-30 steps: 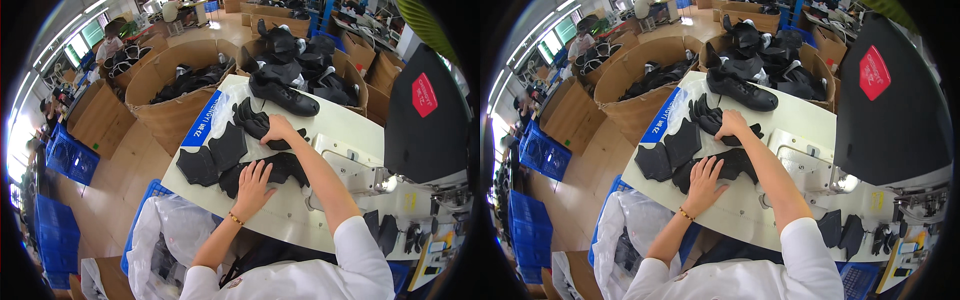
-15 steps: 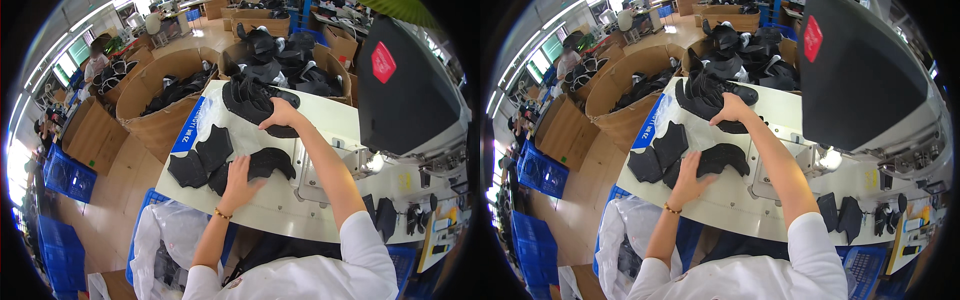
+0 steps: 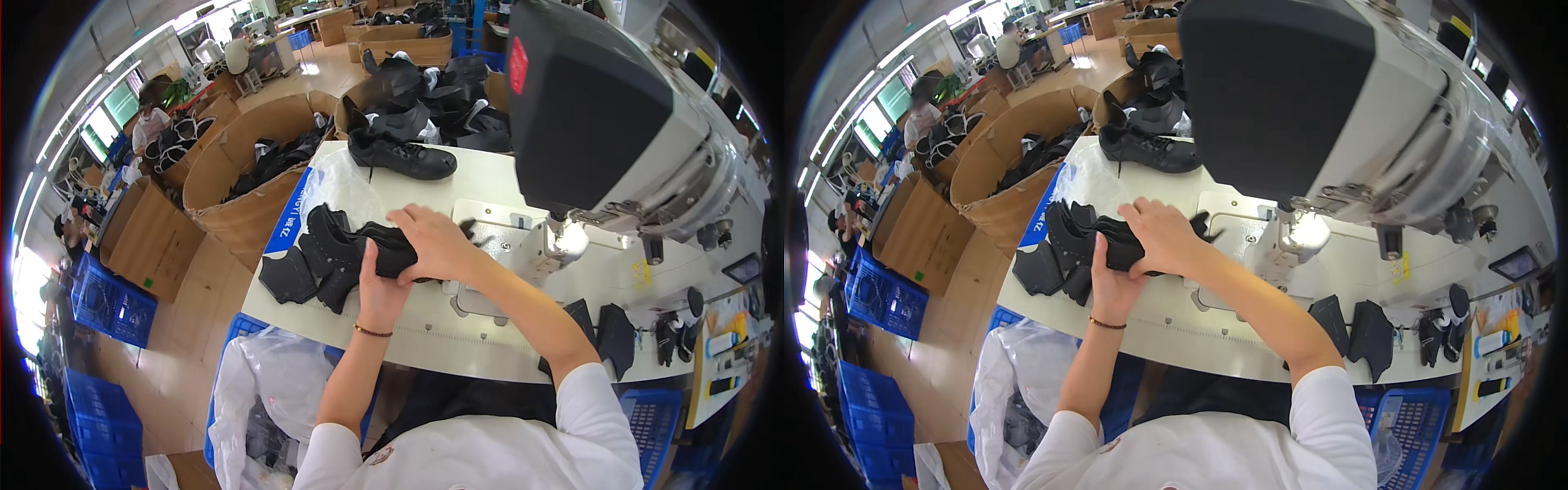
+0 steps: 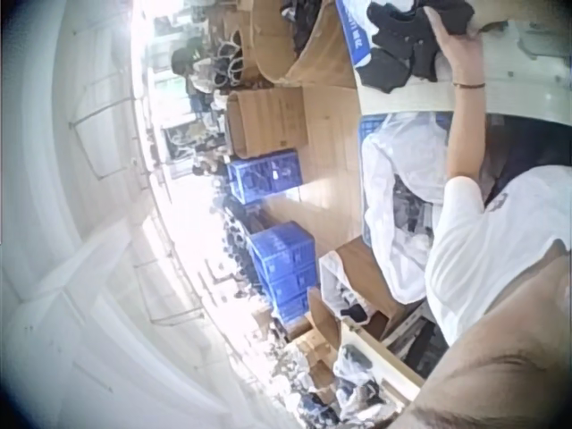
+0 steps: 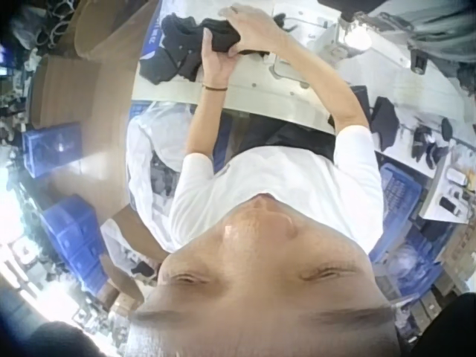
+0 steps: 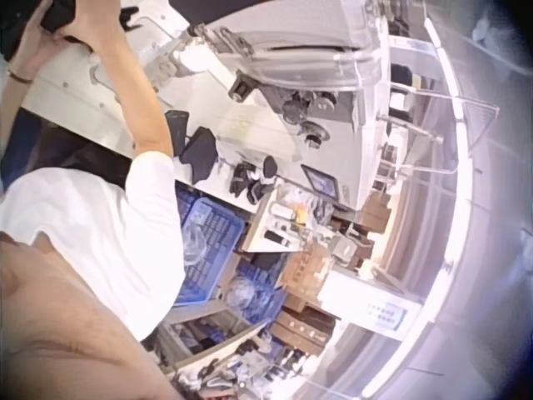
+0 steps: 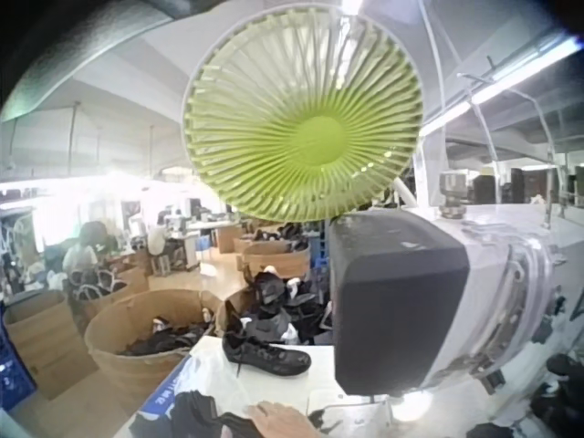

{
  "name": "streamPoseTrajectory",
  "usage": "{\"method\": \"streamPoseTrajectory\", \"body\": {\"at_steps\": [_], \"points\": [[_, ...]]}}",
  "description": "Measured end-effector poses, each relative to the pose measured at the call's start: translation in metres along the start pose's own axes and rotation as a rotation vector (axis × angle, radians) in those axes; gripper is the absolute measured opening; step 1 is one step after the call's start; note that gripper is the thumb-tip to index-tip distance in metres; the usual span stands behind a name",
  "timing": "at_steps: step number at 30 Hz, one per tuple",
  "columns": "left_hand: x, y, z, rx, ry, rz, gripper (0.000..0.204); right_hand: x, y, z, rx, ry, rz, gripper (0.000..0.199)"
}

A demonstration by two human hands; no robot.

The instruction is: Organizing and inspecting black shoe upper components at a manufacturing workstation.

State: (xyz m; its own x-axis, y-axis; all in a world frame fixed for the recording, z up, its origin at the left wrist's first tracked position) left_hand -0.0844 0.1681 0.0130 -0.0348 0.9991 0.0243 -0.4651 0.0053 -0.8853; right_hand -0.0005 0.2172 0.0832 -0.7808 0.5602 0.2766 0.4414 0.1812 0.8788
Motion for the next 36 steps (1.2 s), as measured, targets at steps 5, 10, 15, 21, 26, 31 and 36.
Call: {"method": "streamPoseTrajectory", "body": {"at_steps": [5,10,15,21,26,31,36], "points": [[-0.003,-0.001,0.011,0.018,-0.182,-0.004,0.044,-0.052,0.027,-0.019,0.16,0.162,0.453,0.055],[-0.021,-0.016,0.002,-0.1,-0.211,-0.037,0.045,-0.112,-0.022,-0.014,0.848,-0.216,-0.01,0.041],[-0.053,-0.032,-0.029,-0.057,-0.209,0.013,0.046,-0.146,-0.068,0.004,1.947,-0.556,0.384,0.046],[-0.08,-0.051,-0.069,-0.147,-0.099,0.009,0.05,-0.15,-0.041,0.013,2.001,-0.408,0.67,0.03],[-0.088,-0.063,-0.072,-0.163,-0.017,-0.035,0.052,-0.169,-0.026,0.015,1.98,-0.493,0.659,0.026],[-0.086,-0.056,-0.072,-0.152,0.003,-0.082,0.053,-0.18,-0.016,0.006,1.915,-0.502,0.679,0.033],[-0.089,-0.051,-0.06,-0.245,0.008,-0.105,0.051,-0.185,-0.016,0.005,1.935,-0.388,0.592,0.047]]}}
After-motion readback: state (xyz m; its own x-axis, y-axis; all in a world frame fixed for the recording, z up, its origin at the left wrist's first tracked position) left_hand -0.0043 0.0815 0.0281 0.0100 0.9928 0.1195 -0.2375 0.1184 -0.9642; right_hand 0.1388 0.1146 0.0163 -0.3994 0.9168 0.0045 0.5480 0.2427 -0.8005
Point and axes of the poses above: each hand's wrist, its own x-axis towards the middle knuckle, its own y-axis out of the back of the hand, z = x × y, the point moved 4 cm from there along x, towards the middle knuckle, and after that the axes turned 2 degrees about -z, right-handed, at the moved point
